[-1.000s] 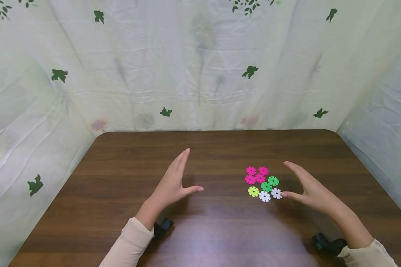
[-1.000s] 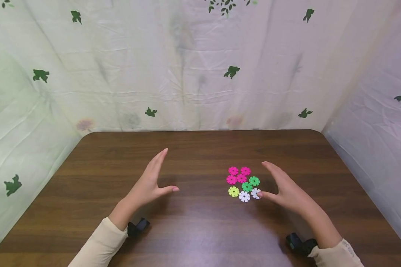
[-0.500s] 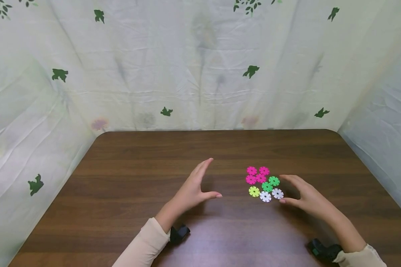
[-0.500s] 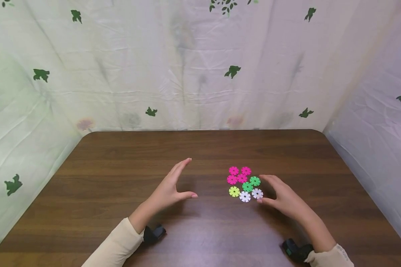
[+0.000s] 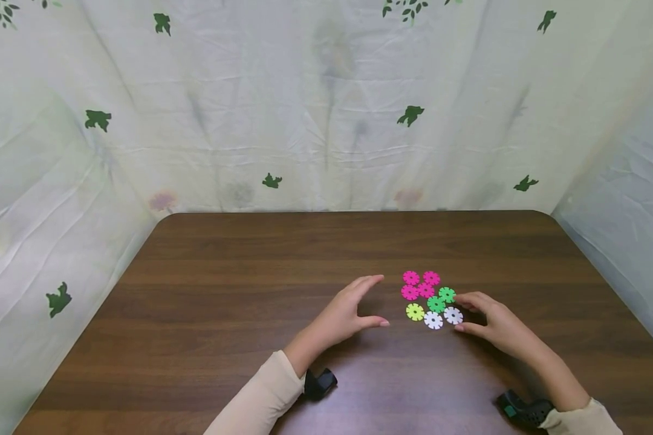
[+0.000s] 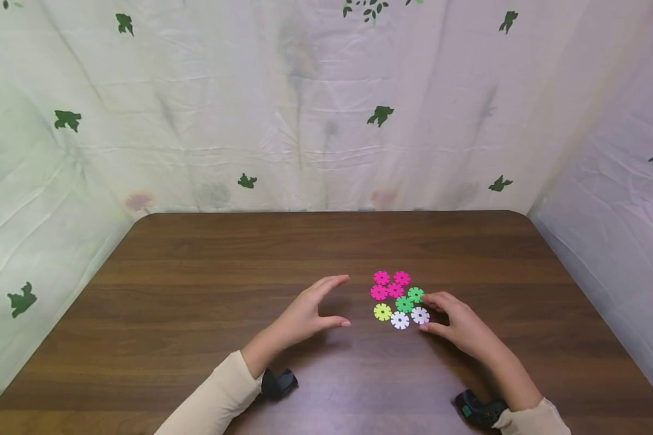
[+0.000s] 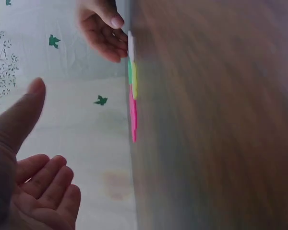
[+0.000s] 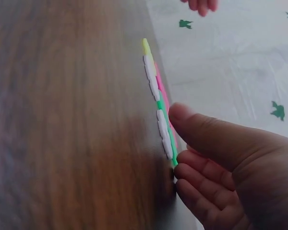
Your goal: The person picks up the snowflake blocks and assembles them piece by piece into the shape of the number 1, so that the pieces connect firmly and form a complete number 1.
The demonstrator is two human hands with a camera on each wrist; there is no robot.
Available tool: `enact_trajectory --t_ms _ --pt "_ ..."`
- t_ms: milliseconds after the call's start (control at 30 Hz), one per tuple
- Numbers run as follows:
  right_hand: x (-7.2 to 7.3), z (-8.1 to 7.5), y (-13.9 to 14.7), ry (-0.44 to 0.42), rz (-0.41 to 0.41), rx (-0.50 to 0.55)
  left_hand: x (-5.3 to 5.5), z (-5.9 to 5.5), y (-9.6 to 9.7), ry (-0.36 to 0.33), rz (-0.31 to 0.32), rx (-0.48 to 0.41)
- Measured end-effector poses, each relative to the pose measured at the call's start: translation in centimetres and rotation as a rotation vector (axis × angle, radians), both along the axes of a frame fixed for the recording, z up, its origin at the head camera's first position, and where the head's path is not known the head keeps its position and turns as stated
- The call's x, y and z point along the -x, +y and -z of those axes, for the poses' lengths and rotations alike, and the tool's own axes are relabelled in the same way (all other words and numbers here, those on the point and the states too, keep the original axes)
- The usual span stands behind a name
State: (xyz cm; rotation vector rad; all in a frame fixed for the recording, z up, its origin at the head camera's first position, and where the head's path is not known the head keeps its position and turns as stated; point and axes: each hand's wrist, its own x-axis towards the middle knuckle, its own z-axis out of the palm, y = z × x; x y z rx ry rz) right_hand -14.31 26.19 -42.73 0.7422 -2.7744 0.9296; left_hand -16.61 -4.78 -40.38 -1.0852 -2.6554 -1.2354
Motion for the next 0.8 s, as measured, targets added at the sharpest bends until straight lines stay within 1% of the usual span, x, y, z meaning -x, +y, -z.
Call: enact_trajectory --t_ms 133,300,367,533,633,700,800 --pt "0.0 0.2 0.1 0.005 -0.005 0.008 0.2 0.5 0.9 0.0 0.015 0.025" --pt "0.1 0.5 0.1 -0.003 0.003 0.001 0.5 1.2 1.8 0.019 0.015 0.055" --pt "0.1 0.5 0.1 -0.004 0.006 0.0 0.6 1.5 2.1 0.012 0.011 0.061" --pt "0.1 0.6 0.1 -0.012 0.005 0.004 0.8 2.1 2.9 -0.035 0.01 0.061" --pt "0.1 0.6 0.1 -0.012 0.007 -0.002 1.0 2.6 3.1 -0.043 0.013 0.066" --pt "0.1 0.6 0.2 -0.014 0.008 -0.01 1.0 2.8 3.3 -0.036 0.015 0.068" --pt "0.1 0.6 0.2 -0.025 0.011 -0.02 1.2 3.2 3.7 0.004 0.018 0.077"
